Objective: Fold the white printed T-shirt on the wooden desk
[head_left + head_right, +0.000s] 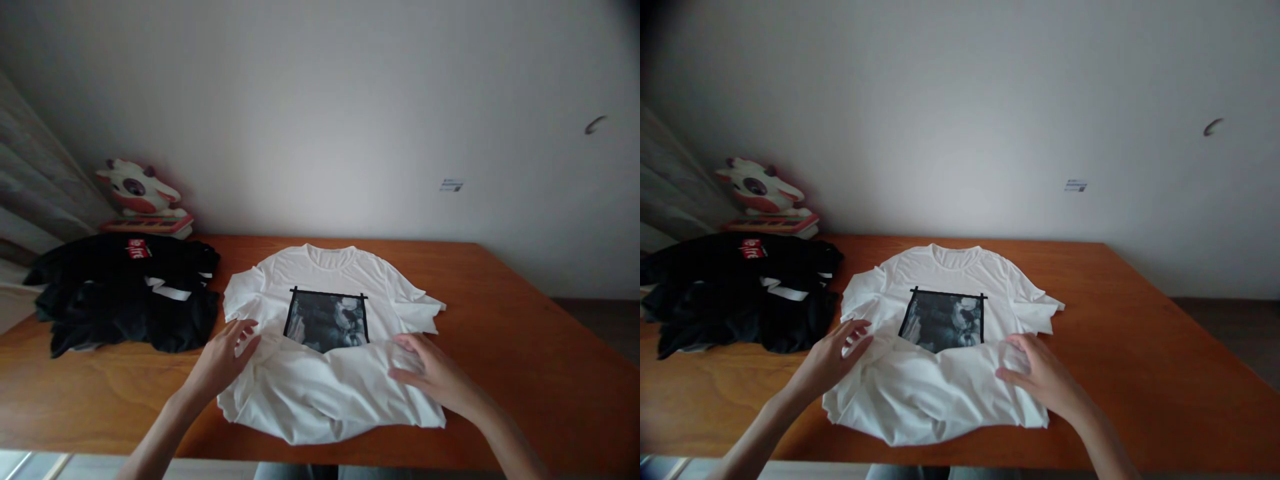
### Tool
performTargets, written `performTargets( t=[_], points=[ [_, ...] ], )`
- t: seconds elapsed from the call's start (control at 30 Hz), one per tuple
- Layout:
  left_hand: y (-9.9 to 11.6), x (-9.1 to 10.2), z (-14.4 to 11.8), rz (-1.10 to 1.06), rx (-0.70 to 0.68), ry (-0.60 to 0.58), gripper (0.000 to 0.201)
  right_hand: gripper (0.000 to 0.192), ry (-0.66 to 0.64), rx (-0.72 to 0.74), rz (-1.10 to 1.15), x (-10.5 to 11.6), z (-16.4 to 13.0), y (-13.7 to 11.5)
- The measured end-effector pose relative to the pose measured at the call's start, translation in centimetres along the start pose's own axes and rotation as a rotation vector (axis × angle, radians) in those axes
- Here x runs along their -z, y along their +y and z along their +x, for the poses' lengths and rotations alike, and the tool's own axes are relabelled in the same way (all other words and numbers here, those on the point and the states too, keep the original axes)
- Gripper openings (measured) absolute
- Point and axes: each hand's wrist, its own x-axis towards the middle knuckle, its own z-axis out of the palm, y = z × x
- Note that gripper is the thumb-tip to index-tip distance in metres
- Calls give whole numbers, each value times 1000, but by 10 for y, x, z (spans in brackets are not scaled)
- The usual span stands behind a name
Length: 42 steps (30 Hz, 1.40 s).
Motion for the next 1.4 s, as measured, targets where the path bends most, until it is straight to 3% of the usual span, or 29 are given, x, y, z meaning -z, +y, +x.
performTargets(
  t=[0.07, 0.2, 0.3, 0.4, 0.5, 0.6, 0.73, 0.87, 1.0, 1.1, 1.3, 1.4],
  points=[
    [1, -1, -4, 25, -44, -28, 38, 52, -70, 31, -22, 0, -8, 0],
    [3, 1, -14, -6, -157, -156, 33, 26, -142, 14, 4, 5, -15, 1],
    [0, 4, -16, -16, -172, -196, 31, 21, -208, -32, -11, 12, -14, 0],
    [-16, 8, -1, 44, -110, -41, 34, 24, -184, -29, -95, 18, -6, -6],
    [-42, 10, 34, 190, 73, 117, 39, 30, -53, 59, -92, 14, 12, -14],
    [-63, 9, 75, 333, 256, 86, 47, 31, 43, 157, -43, -2, 42, -21],
    [-61, 2, 113, 467, 460, -19, 63, 27, 197, 275, -127, -31, 84, -30],
    [-51, -7, 118, 517, 521, 22, 62, 37, 307, 366, -273, -63, 104, -35],
    [-61, -10, 107, 522, 423, 109, 46, 52, 298, 250, -439, -87, 102, -27],
    [-73, -9, 102, 403, 397, 189, 42, 53, 284, 201, -482, -95, 99, -20],
    [-89, -12, 103, -125, 459, 347, 36, 51, 290, 205, -475, -96, 99, -18],
    [-97, -15, 106, -301, 441, 311, 42, 50, 294, 199, -467, -96, 99, -18]
  ],
)
